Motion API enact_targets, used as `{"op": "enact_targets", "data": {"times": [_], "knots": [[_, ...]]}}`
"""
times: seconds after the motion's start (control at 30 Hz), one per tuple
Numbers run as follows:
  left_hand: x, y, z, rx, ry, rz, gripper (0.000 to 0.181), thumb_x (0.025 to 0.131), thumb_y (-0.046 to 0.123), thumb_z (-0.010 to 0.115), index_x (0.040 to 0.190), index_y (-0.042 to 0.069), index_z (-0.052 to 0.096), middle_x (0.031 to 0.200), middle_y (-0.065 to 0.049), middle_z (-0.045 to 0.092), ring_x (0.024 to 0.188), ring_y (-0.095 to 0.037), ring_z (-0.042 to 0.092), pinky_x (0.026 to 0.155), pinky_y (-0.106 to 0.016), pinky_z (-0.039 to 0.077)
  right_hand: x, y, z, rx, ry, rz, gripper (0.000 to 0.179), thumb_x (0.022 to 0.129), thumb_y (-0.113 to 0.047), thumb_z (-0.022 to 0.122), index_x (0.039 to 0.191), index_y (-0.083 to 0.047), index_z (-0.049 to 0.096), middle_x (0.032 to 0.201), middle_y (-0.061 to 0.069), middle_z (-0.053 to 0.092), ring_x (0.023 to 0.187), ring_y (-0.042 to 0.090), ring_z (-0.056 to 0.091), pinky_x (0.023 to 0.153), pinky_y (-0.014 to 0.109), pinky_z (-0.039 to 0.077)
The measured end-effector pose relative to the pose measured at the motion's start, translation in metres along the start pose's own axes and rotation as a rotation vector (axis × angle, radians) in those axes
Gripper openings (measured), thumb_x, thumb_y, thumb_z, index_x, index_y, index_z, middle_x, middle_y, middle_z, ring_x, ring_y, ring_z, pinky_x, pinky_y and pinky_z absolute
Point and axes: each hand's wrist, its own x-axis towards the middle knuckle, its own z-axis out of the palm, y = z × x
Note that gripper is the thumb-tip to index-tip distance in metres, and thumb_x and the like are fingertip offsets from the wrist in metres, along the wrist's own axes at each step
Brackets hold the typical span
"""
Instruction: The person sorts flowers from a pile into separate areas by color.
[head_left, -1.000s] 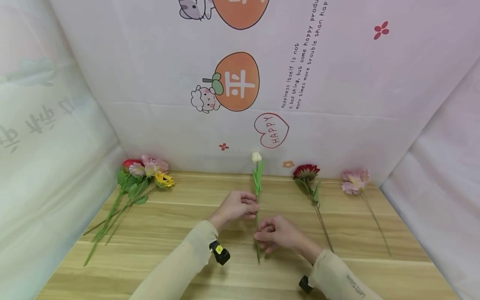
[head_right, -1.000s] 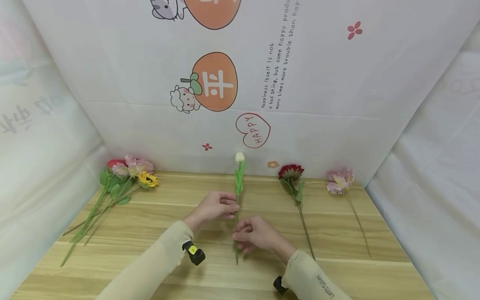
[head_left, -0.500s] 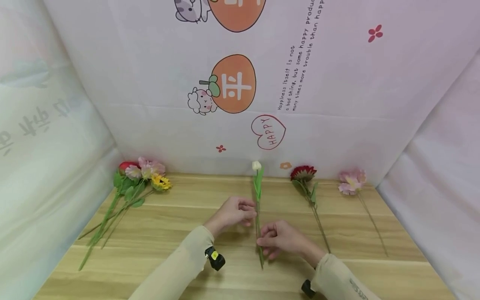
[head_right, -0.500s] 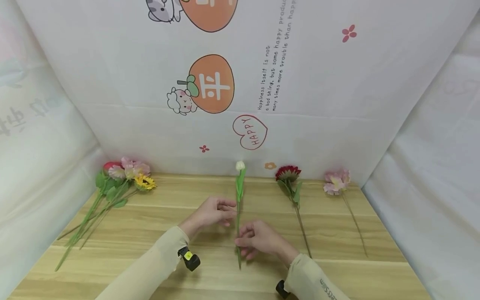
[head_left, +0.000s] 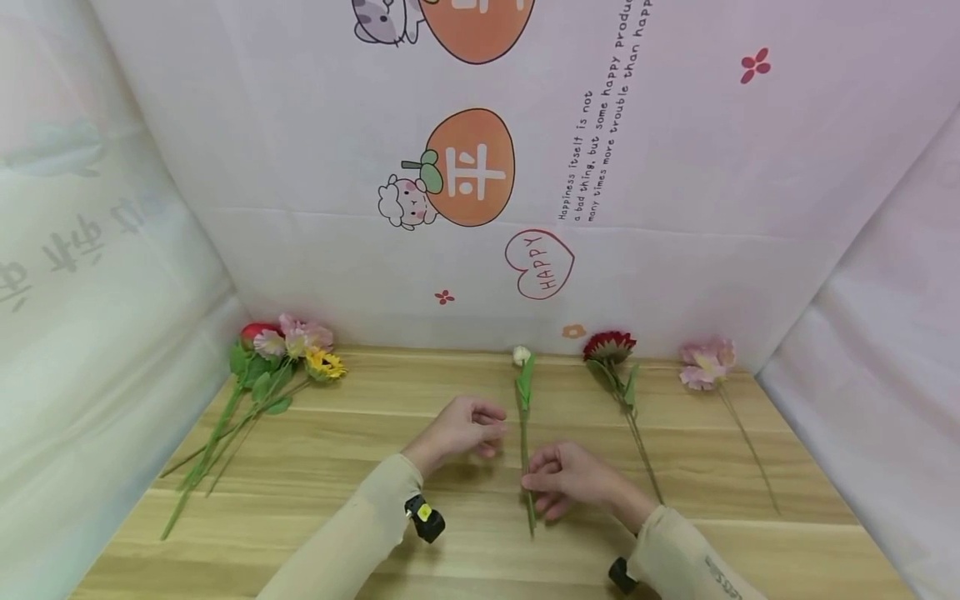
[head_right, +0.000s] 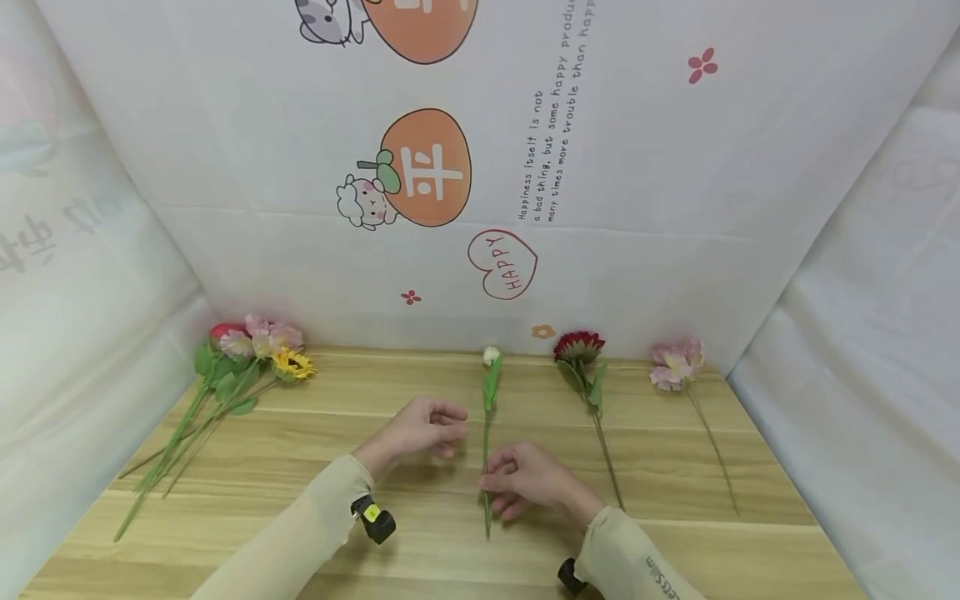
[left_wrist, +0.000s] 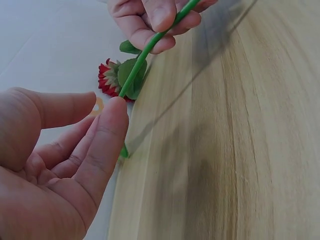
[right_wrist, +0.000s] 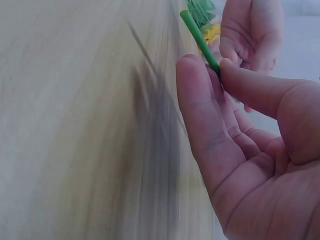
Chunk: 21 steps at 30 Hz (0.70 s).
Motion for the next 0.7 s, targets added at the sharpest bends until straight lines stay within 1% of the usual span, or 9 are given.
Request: {"op": "enact_targets", "data": {"times": [0.1, 0.2, 0.33, 0.53, 0.6, 0.7], "knots": [[-0.002, -0.003, -0.003, 0.001, -0.002, -0.015, 0.034, 0.095, 0.004, 0.069, 0.125, -0.011, 0.060, 0.110, -0.022, 0.067, 0.095, -0.039, 0.069, 0.075, -0.035, 0.062, 0.001, 0.003, -0.004, 0.006, 0.013, 0.013, 0.025, 0.095, -0.015, 0.073, 0.108, 0.003, 0.063, 0.087, 0.012, 0.070, 0.072, 0.024, 0.071, 0.065, 0.042, 0.063], [-0.003, -0.005, -0.007, 0.007, -0.002, -0.029, 0.035, 0.095, 0.006, 0.070, 0.125, -0.009, 0.061, 0.109, -0.017, 0.067, 0.096, -0.037, 0.068, 0.076, -0.036, 0.062, 0.003, 0.006, -0.007, 0.006, 0.027, 0.020, 0.026, 0.095, -0.015, 0.074, 0.109, 0.003, 0.063, 0.087, 0.012, 0.071, 0.071, 0.023, 0.071, 0.064, 0.041, 0.063], [-0.005, -0.007, -0.014, 0.007, -0.005, -0.039, 0.036, 0.096, 0.008, 0.070, 0.126, -0.008, 0.060, 0.109, -0.015, 0.066, 0.097, -0.038, 0.068, 0.078, -0.039, 0.062, 0.003, 0.009, -0.008, -0.008, 0.025, 0.022, 0.024, 0.094, -0.013, 0.074, 0.108, 0.003, 0.064, 0.087, 0.011, 0.072, 0.069, 0.023, 0.071, 0.062, 0.041, 0.063], [-0.011, -0.016, -0.027, 0.042, 0.021, -0.042, 0.032, 0.096, 0.009, 0.070, 0.122, -0.007, 0.062, 0.105, -0.014, 0.065, 0.094, -0.033, 0.068, 0.079, -0.040, 0.062, 0.003, 0.013, -0.007, -0.013, 0.016, 0.028, 0.020, 0.095, -0.013, 0.073, 0.106, 0.002, 0.065, 0.086, 0.011, 0.072, 0.068, 0.022, 0.070, 0.061, 0.040, 0.063], [-0.014, -0.019, -0.033, 0.049, 0.030, -0.045, 0.030, 0.096, 0.010, 0.070, 0.121, -0.006, 0.063, 0.104, -0.013, 0.065, 0.093, -0.031, 0.068, 0.079, -0.039, 0.062, 0.002, 0.014, -0.008, -0.007, 0.012, 0.028, 0.023, 0.095, -0.014, 0.073, 0.109, 0.002, 0.064, 0.086, 0.011, 0.072, 0.068, 0.021, 0.070, 0.061, 0.040, 0.063], [-0.017, -0.024, -0.044, 0.067, 0.046, -0.036, 0.029, 0.096, 0.010, 0.070, 0.119, -0.006, 0.064, 0.103, -0.013, 0.066, 0.090, -0.028, 0.068, 0.077, -0.038, 0.062, 0.002, 0.015, -0.009, 0.003, 0.008, 0.028, 0.032, 0.095, -0.014, 0.073, 0.118, 0.004, 0.061, 0.089, 0.012, 0.071, 0.068, 0.021, 0.070, 0.061, 0.039, 0.063]]}}
